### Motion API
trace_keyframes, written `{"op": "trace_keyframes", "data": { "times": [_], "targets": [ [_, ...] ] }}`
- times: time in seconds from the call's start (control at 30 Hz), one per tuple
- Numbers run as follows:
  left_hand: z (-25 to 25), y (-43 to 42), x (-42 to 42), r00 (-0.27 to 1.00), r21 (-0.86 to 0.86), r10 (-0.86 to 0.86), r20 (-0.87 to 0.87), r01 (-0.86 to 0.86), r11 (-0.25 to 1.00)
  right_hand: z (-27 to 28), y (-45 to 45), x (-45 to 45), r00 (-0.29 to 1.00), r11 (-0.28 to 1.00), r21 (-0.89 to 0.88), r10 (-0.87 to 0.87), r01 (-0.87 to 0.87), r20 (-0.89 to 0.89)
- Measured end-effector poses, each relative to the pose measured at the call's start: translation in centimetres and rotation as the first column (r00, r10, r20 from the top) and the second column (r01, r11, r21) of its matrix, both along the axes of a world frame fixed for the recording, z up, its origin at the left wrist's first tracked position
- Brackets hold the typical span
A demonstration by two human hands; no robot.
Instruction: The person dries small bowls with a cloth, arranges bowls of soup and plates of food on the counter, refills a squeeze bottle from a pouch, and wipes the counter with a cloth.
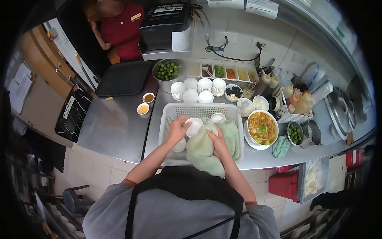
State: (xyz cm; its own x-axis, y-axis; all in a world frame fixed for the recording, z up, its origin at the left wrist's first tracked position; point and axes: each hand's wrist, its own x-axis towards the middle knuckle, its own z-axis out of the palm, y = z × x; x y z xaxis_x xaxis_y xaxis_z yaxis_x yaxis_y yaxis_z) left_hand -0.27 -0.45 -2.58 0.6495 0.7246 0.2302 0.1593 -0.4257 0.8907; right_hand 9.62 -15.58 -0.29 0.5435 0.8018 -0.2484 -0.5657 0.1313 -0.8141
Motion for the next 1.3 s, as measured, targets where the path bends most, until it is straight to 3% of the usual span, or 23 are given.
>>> {"op": "trace_keyframes", "data": {
  "times": [0.07,0.13,0.2,0.27,0.3,0.37,0.4,0.47,0.53,0.57,0.63,0.67,0.73,0.87,0.9,0.97,1.03,1.1,1.17,1.2,1.23,1.27,1.3],
  "targets": [
    [-0.9,0.8,-0.4,0.997,-0.070,-0.028,0.073,0.033,0.997,0.5,0.0,0.0,0.999,1.000,0.008,-0.001,0.001,-0.052],
    [-0.6,1.1,-0.9,0.994,-0.449,-0.086,0.062,0.105,0.887,-0.2,-0.3,0.3,0.999,0.999,-0.003,0.040,-0.040,-0.032],
    [-0.2,0.1,-1.2,0.992,-0.329,-0.122,0.030,0.125,0.936,-1.1,0.1,0.8,0.996,0.996,-0.017,0.090,-0.090,-0.007],
    [2.0,-1.3,-1.8,0.989,-0.204,-0.148,-0.008,0.143,0.969,-2.1,1.0,1.0,0.815,0.979,-0.204,0.110,0.010,0.569],
    [3.9,-2.2,-2.0,0.987,-0.183,-0.157,-0.044,0.147,0.972,-3.0,1.5,1.4,0.816,0.979,-0.203,0.110,0.009,0.567],
    [4.8,-2.7,-2.0,0.983,-0.160,-0.163,-0.079,0.149,0.976,-4.7,2.3,2.5,0.615,0.966,-0.239,0.128,0.101,0.778],
    [4.7,-2.7,-2.0,0.984,-0.138,-0.149,-0.099,0.135,0.981,-4.9,2.7,2.6,0.615,0.966,-0.239,0.131,0.096,0.778],
    [3.8,-2.4,-2.0,0.984,-0.119,-0.133,-0.123,0.118,0.986,-5.4,3.2,2.5,0.400,0.913,-0.236,0.090,0.332,0.912],
    [2.8,-1.7,-1.7,0.990,0.132,-0.130,0.060,0.121,0.984,-4.1,3.3,2.0,0.443,0.929,-0.234,0.088,0.288,0.892],
    [2.6,-1.3,-1.6,0.990,0.132,-0.129,0.059,0.121,0.984,-3.3,3.2,1.8,0.481,0.943,-0.225,0.083,0.246,0.873],
    [2.6,-0.4,-1.8,0.980,-0.116,-0.200,0.012,0.200,0.973,-2.4,3.3,1.4,0.539,0.934,-0.241,0.064,0.264,0.840],
    [2.1,0.1,-1.8,0.980,-0.114,-0.198,0.014,0.198,0.974,-2.0,3.3,1.4,0.592,0.924,-0.257,0.043,0.282,0.804],
    [1.2,1.1,-1.8,0.949,-0.404,-0.316,-0.002,0.288,0.868,-1.2,3.0,1.5,0.662,0.939,-0.260,0.049,0.224,0.748],
    [0.8,1.4,-1.9,0.903,-0.554,-0.411,0.128,0.409,0.725,-0.3,2.2,1.2,0.806,0.959,-0.278,0.117,0.060,0.580],
    [0.8,1.7,-1.9,0.904,-0.479,-0.425,0.046,0.393,0.785,-0.1,1.9,1.3,0.802,0.960,-0.274,0.114,0.063,0.586],
    [1.0,2.7,-2.0,0.904,-0.394,-0.427,-0.032,0.381,0.836,0.3,0.7,2.3,0.597,0.915,-0.268,0.039,0.301,0.801],
    [0.8,3.7,-2.4,0.787,-0.130,-0.496,-0.367,0.485,0.865,1.3,-1.4,5.0,0.739,0.955,-0.232,0.019,0.186,0.673],
    [1.4,3.4,-2.3,0.715,-0.157,-0.496,-0.492,0.488,0.859,5.5,-3.6,5.1,0.852,0.954,-0.179,-0.120,0.241,0.510],
    [0.1,3.1,-2.0,0.489,-0.037,-0.416,-0.767,0.613,0.789,6.0,-6.3,7.0,0.885,0.984,-0.008,-0.159,0.181,0.437],
    [-0.6,3.1,-2.0,0.481,0.016,-0.409,-0.776,0.662,0.749,6.3,-7.5,7.6,0.884,0.984,-0.009,-0.156,0.178,0.441],
    [-1.5,3.2,-1.9,0.485,0.018,-0.408,-0.773,0.660,0.751,6.8,-8.7,8.0,0.901,0.987,0.139,-0.133,0.082,0.413],
    [-2.4,3.3,-1.8,0.526,0.130,-0.379,-0.761,0.696,0.706,7.3,-9.5,8.0,0.916,0.959,0.285,-0.103,-0.012,0.387],
    [-2.9,3.4,-1.8,0.566,0.240,-0.353,-0.745,0.721,0.650,7.6,-9.9,7.4,0.916,0.959,0.285,-0.101,-0.015,0.387]
  ]
}}
